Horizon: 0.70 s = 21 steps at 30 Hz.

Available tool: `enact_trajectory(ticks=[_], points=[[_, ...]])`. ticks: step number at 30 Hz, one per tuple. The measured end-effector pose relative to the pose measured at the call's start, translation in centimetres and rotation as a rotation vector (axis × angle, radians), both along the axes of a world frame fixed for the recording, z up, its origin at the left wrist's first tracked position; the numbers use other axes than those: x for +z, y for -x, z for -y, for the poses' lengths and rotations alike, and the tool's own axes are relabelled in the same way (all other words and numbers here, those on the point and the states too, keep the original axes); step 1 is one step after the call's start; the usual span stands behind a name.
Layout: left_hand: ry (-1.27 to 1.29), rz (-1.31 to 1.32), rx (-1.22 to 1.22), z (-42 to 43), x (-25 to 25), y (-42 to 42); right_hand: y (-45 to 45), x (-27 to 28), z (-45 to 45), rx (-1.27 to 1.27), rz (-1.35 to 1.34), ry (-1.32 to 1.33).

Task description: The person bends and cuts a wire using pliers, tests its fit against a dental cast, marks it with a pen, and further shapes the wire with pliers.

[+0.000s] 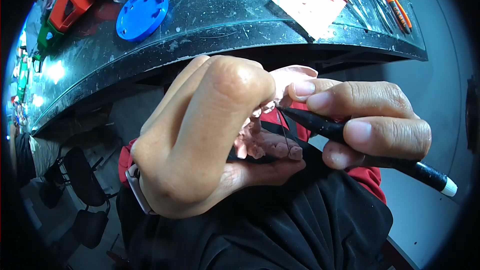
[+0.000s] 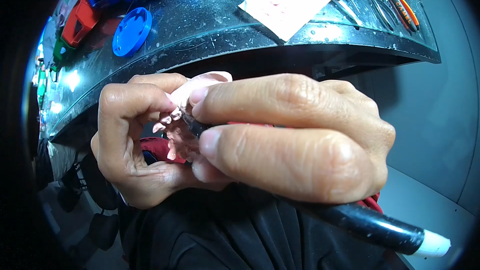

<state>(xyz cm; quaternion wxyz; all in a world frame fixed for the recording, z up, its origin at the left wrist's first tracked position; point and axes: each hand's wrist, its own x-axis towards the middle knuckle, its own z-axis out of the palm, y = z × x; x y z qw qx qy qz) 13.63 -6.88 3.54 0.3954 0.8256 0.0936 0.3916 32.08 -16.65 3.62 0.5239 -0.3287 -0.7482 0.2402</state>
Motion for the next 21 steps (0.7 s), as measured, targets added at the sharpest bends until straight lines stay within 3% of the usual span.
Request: enact_trajectory(ticks=[5,11,15,21], points=[[-0.147,-0.114,-0.050,-0.8,0.2,0.5,-0.2,0.1,0.2,-0.016,0.031,0.033],[0.036,0.022,0.050,0.2,-0.1,-0.1,-0.3,0.2,0.0,-0.016,0.076,0.028],[0.085,-0.025,0.047,0.3,0.4,0.0,-0.5,0.1,0.0,-0.027,0.098,0.017],[-0.047,-0.115,-0.036,-0.5,0.4,0.5,-0.7,-0.2,0.2,-0.068,0.131,-0.029]])
